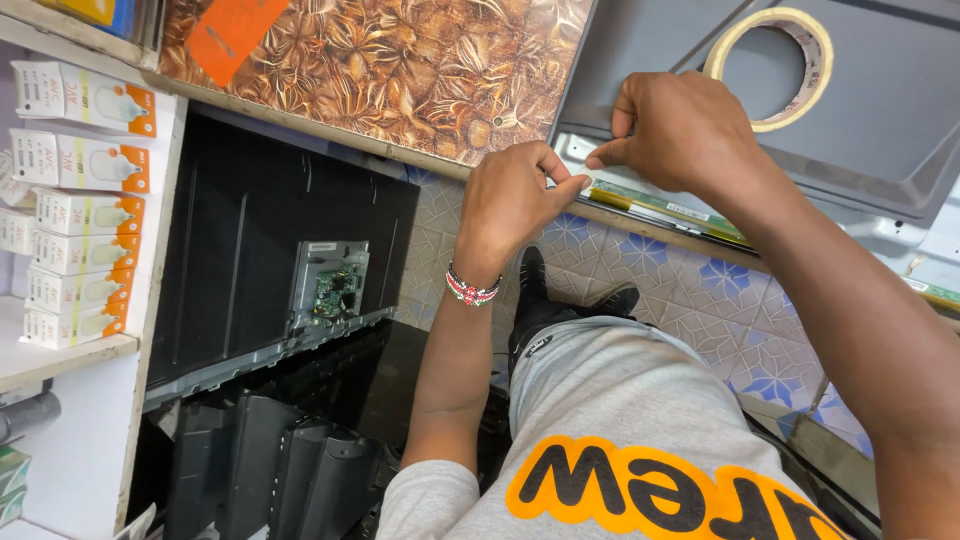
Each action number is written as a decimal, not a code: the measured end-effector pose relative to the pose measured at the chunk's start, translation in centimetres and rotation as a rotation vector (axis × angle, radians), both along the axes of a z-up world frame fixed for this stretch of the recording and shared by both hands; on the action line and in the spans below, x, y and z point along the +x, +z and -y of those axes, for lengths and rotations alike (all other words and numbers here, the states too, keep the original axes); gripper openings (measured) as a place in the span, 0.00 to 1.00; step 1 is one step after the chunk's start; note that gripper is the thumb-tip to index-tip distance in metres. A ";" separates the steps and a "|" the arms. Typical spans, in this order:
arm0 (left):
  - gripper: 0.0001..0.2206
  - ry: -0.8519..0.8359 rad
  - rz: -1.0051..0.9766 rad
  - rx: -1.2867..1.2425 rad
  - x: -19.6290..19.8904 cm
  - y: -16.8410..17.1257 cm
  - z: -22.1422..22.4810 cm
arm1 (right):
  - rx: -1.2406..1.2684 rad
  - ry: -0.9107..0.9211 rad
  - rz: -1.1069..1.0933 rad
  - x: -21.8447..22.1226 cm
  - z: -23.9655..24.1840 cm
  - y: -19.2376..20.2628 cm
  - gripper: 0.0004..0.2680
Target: Applying masking tape to secure internal ribbon cables and circuit boards inside a disassembled television.
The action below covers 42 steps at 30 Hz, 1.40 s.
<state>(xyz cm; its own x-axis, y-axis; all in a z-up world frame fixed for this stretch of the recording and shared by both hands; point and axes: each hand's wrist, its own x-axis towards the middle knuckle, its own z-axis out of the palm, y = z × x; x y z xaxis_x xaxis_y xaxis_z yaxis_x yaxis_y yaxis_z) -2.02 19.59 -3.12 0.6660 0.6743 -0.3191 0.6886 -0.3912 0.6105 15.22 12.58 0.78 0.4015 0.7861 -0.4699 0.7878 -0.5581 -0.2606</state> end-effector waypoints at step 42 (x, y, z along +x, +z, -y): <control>0.20 -0.122 0.993 -0.170 4.2 4.3 15.7 | 1.284 -0.149 0.121 -1.4 20.8 1.6 0.05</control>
<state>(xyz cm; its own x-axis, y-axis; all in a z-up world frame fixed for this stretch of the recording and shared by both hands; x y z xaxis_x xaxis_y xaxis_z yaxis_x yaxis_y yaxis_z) 2.18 3.85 1.22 0.7434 0.5815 0.3304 -0.1989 -0.2795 0.9393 13.85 -8.19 2.34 0.5102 0.5893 0.6265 0.7961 -0.0479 -0.6033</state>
